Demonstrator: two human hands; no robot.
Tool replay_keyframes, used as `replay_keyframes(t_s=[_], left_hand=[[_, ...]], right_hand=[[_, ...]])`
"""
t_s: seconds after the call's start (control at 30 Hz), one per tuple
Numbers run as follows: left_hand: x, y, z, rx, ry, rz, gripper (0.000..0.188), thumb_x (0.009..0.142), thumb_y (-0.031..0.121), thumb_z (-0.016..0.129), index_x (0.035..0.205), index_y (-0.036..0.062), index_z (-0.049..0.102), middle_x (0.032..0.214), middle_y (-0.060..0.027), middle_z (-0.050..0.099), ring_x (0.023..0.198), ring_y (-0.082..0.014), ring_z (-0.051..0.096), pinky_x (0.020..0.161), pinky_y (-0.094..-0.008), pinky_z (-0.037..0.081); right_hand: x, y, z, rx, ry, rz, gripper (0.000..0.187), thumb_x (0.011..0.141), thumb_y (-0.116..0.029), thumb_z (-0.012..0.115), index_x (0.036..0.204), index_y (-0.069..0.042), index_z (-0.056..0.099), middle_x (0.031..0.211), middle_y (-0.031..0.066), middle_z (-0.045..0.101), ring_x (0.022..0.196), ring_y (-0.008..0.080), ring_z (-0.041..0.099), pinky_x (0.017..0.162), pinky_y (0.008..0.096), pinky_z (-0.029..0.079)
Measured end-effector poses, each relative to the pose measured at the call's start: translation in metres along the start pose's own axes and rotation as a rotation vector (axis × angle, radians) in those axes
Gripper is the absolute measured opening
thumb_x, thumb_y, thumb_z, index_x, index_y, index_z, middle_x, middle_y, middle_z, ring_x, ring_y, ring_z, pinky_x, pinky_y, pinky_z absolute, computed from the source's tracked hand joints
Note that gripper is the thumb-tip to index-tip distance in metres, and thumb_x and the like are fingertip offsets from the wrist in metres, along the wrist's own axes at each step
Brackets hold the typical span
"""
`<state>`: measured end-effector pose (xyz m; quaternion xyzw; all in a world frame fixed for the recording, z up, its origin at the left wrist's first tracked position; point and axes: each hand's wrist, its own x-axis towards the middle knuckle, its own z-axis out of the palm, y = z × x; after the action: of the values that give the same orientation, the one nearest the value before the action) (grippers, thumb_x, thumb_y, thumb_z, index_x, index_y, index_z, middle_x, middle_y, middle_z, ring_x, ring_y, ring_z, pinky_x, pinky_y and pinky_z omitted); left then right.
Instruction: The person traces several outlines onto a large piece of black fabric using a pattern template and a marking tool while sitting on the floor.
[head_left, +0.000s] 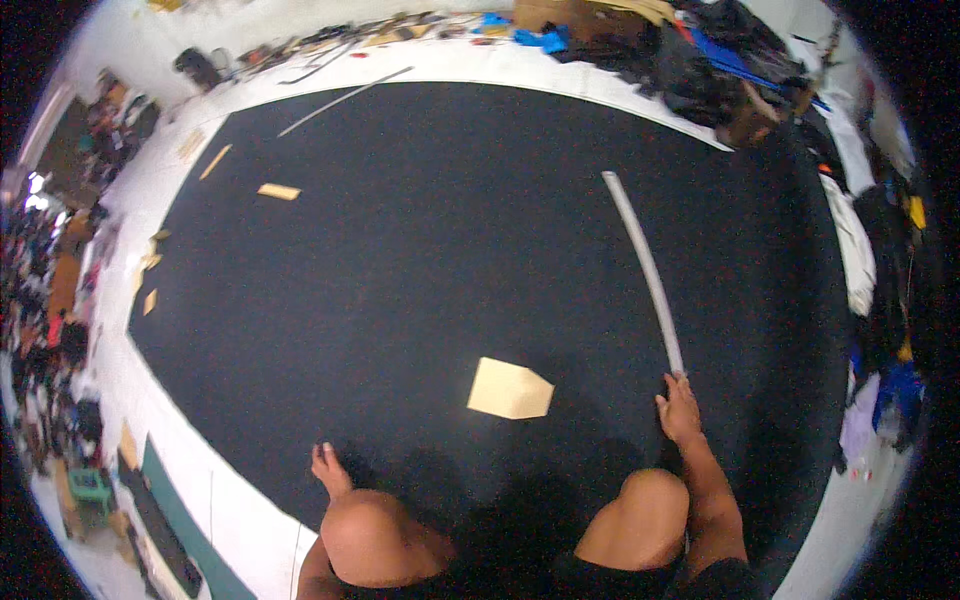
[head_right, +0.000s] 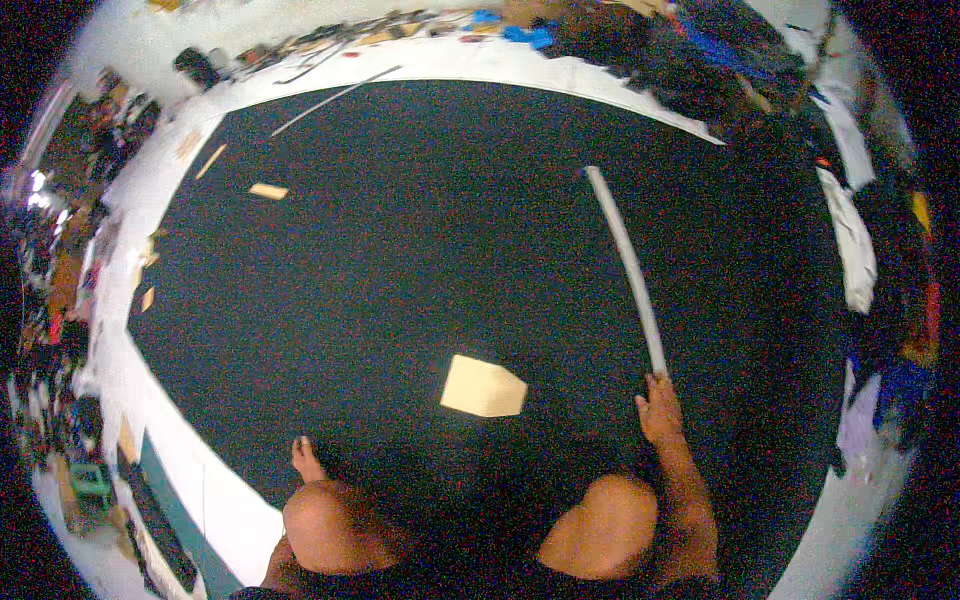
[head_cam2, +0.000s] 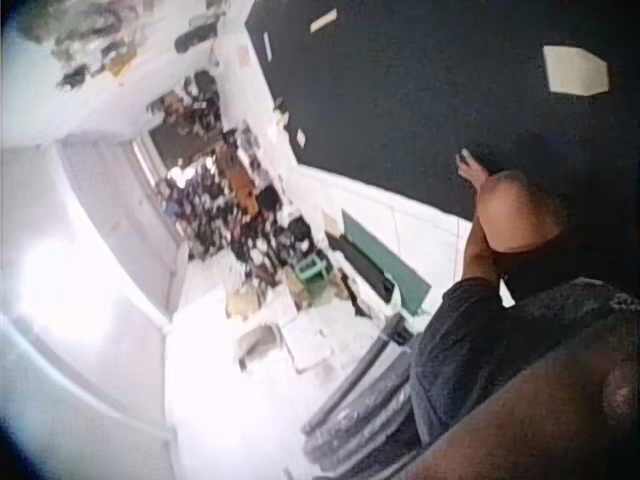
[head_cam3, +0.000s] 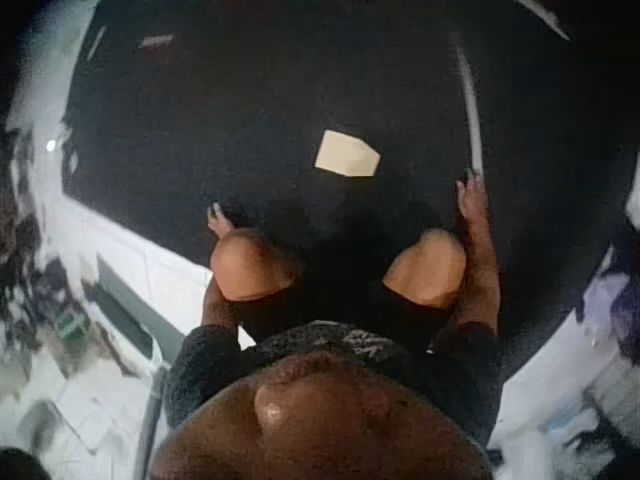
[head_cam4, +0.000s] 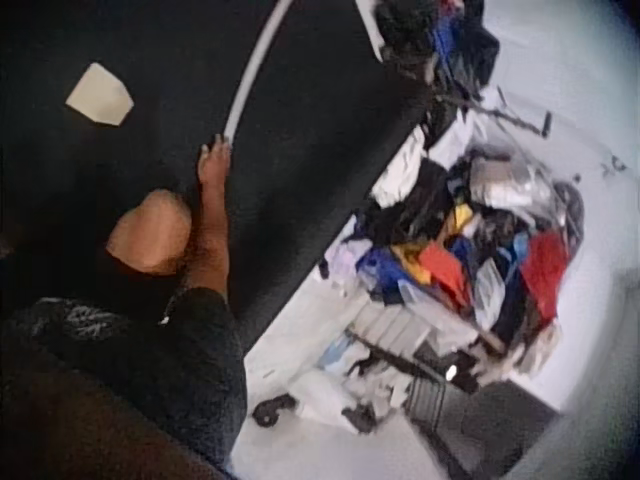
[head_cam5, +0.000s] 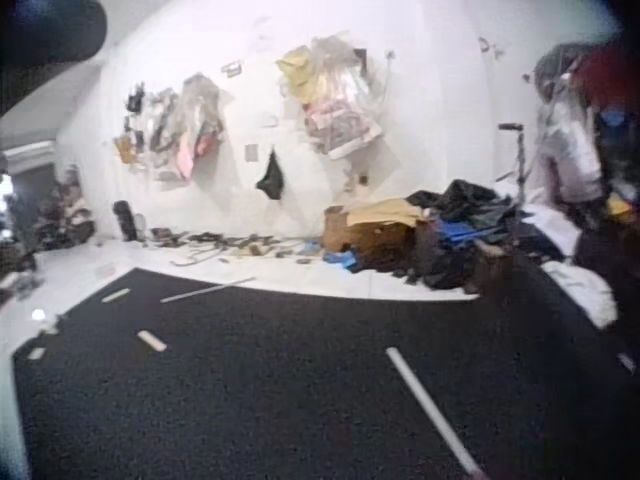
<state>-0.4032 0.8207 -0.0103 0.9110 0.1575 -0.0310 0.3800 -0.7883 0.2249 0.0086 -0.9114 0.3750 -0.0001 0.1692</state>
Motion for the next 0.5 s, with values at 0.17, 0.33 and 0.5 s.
replay_keyframes(t_s=[0.17,0.33,0.5], left_hand=[[-0.109,0.018,-0.084,0.317,-0.098,0.007,0.059,0.094,0.039,0.068,0.136,0.0001,0.054,0.139,-0.0226,0.049,0.123,-0.0363,0.054,0.103,-0.0472,0.044],[-0.219,0.014,-0.149,0.438,-0.274,-0.102,0.059,0.093,0.039,0.069,0.134,0.0006,0.055,0.134,-0.0222,0.053,0.119,-0.0360,0.056,0.100,-0.0466,0.046],[-0.252,-0.001,-0.198,0.395,-0.454,-0.226,0.058,0.091,0.040,0.071,0.133,0.0010,0.057,0.128,-0.0217,0.056,0.115,-0.0357,0.059,0.097,-0.0461,0.048]], right_hand=[[0.012,-0.007,0.021,-0.290,0.050,0.321,0.055,0.102,-0.030,0.052,0.149,-0.002,0.039,0.155,0.0222,0.037,0.144,0.0386,0.036,0.115,0.0488,0.033],[0.044,0.007,0.026,-0.262,0.071,0.358,0.057,0.105,-0.036,0.045,0.152,-0.004,0.035,0.157,0.0218,0.034,0.146,0.0376,0.033,0.117,0.0495,0.030],[0.062,0.028,0.019,-0.266,0.046,0.468,0.059,0.106,-0.040,0.042,0.152,-0.004,0.035,0.157,0.0220,0.034,0.146,0.0374,0.033,0.117,0.0503,0.031]])
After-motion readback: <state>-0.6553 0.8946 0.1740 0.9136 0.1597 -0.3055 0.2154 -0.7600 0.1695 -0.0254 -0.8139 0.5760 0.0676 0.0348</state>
